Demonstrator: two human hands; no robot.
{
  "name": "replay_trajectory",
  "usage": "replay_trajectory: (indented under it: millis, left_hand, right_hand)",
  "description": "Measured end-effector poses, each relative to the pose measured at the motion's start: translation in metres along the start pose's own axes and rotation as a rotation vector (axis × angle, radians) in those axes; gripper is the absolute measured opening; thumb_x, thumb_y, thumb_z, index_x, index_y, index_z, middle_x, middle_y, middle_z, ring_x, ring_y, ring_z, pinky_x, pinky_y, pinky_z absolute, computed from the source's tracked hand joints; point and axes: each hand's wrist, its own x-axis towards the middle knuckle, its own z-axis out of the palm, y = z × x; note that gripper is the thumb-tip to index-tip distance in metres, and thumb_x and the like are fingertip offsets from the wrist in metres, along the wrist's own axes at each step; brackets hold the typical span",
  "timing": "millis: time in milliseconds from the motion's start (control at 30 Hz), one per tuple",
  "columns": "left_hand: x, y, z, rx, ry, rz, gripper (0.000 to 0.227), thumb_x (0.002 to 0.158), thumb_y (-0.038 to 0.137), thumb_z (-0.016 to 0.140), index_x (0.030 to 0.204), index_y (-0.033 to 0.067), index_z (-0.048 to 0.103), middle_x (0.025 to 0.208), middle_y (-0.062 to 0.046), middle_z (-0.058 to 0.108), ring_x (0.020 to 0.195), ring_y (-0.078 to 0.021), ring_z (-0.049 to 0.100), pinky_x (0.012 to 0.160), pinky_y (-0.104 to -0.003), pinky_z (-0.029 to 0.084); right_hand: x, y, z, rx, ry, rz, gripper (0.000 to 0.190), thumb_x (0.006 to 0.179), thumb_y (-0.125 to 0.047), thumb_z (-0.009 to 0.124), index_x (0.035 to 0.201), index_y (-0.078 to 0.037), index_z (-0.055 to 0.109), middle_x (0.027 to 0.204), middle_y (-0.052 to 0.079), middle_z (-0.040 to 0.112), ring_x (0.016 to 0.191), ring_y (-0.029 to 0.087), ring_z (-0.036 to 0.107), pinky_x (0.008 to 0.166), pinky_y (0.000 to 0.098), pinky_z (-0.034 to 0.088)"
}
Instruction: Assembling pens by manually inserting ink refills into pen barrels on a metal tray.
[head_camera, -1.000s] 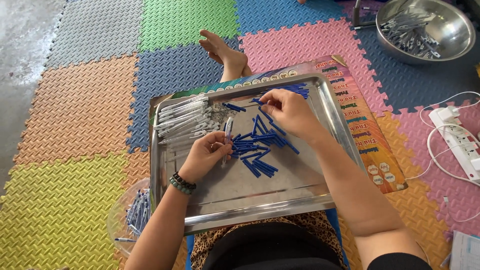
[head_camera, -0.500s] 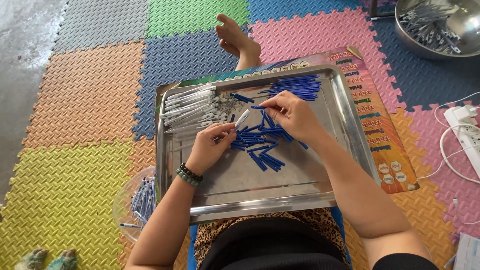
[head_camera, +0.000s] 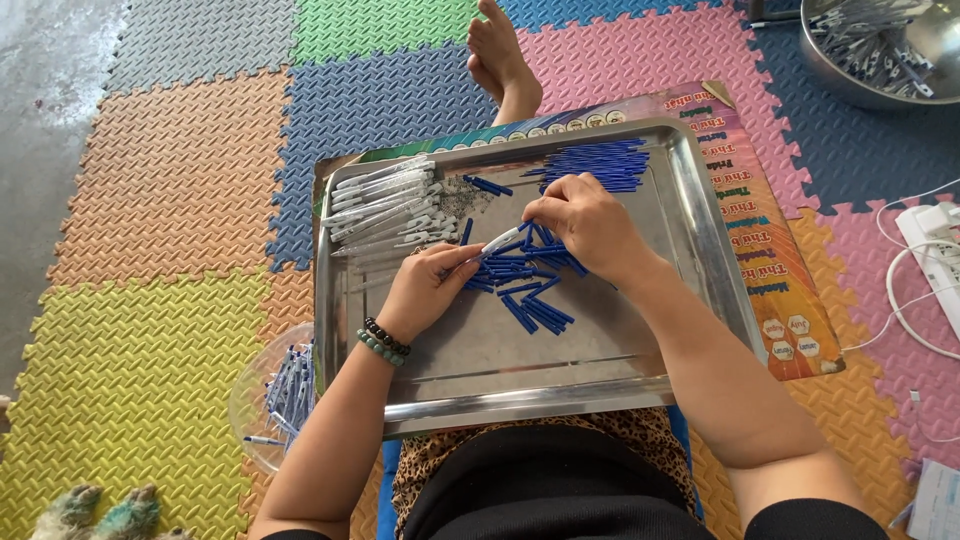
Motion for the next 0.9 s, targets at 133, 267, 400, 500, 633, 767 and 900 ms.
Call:
replay_trajectory:
  millis: [133, 267, 400, 500, 633, 767, 900]
  left_hand:
    - [-0.001, 0.000, -0.001, 0.004, -0.011, -0.012, 0.031, 0.109, 0.020, 0.076, 0.139, 0.0189, 0.085, 0.113, -0.014, 0.085, 0.090, -0.0345, 0.082, 0.075, -0.041, 0.065]
    - [-0.001, 0.004, -0.004, 0.081, 0.002, -0.005, 0.029, 0.109, 0.022, 0.076, 0.136, 0.0188, 0.086, 0.115, -0.011, 0.086, 0.092, -0.0338, 0.082, 0.077, -0.041, 0.066]
    - [-0.002, 0.010, -0.007, 0.149, 0.004, 0.015, 0.027, 0.109, 0.024, 0.076, 0.134, 0.0191, 0.086, 0.115, -0.008, 0.086, 0.095, -0.0349, 0.083, 0.078, -0.043, 0.067]
    - [0.000, 0.015, -0.008, 0.148, -0.010, 0.017, 0.028, 0.110, 0.024, 0.073, 0.135, 0.0188, 0.086, 0.115, -0.008, 0.085, 0.097, -0.0349, 0.083, 0.082, -0.042, 0.067]
    - [-0.003, 0.011, -0.005, 0.216, 0.013, 0.041, 0.026, 0.109, 0.029, 0.075, 0.133, 0.0220, 0.086, 0.115, -0.005, 0.085, 0.100, -0.0347, 0.082, 0.081, -0.043, 0.067]
    - [0.000, 0.010, -0.004, 0.208, 0.022, 0.037, 0.026, 0.110, 0.029, 0.074, 0.131, 0.0214, 0.086, 0.115, -0.005, 0.085, 0.100, -0.0343, 0.082, 0.082, -0.044, 0.067]
    - [-0.002, 0.013, -0.002, 0.114, 0.053, 0.017, 0.025, 0.108, 0.023, 0.075, 0.131, 0.0197, 0.086, 0.113, -0.007, 0.086, 0.095, -0.0370, 0.083, 0.081, -0.044, 0.067]
  right_hand:
    - [0.001, -0.006, -0.003, 0.092, -0.028, 0.059, 0.014, 0.111, -0.020, 0.079, 0.120, -0.019, 0.089, 0.097, 0.007, 0.077, 0.093, 0.025, 0.071, 0.084, 0.0405, 0.062]
    - [0.000, -0.005, -0.001, 0.120, -0.051, 0.110, 0.012, 0.110, -0.024, 0.079, 0.117, -0.023, 0.089, 0.092, 0.004, 0.082, 0.090, 0.023, 0.074, 0.084, 0.0371, 0.062]
    - [0.003, -0.009, -0.001, 0.101, -0.062, 0.093, 0.011, 0.106, -0.023, 0.084, 0.114, -0.023, 0.090, 0.092, 0.003, 0.084, 0.091, 0.022, 0.074, 0.085, 0.0376, 0.062]
    - [0.002, -0.006, 0.002, 0.176, -0.060, 0.099, 0.009, 0.103, -0.026, 0.085, 0.110, -0.024, 0.090, 0.090, -0.001, 0.085, 0.090, 0.019, 0.075, 0.085, 0.0342, 0.062]
    - [-0.001, -0.011, 0.004, 0.176, -0.094, 0.126, 0.011, 0.106, -0.031, 0.082, 0.109, -0.023, 0.088, 0.087, 0.001, 0.084, 0.088, 0.022, 0.076, 0.083, 0.0368, 0.063]
    - [0.006, -0.023, -0.013, 0.260, -0.091, 0.164, 0.012, 0.105, -0.031, 0.082, 0.112, -0.023, 0.088, 0.091, 0.004, 0.086, 0.091, 0.024, 0.077, 0.085, 0.0386, 0.064]
    - [0.004, -0.004, -0.003, 0.473, 0.211, 0.176, 0.075, 0.111, -0.031, 0.080, 0.173, -0.009, 0.043, 0.139, 0.011, 0.079, 0.106, 0.023, 0.078, 0.090, 0.0366, 0.065]
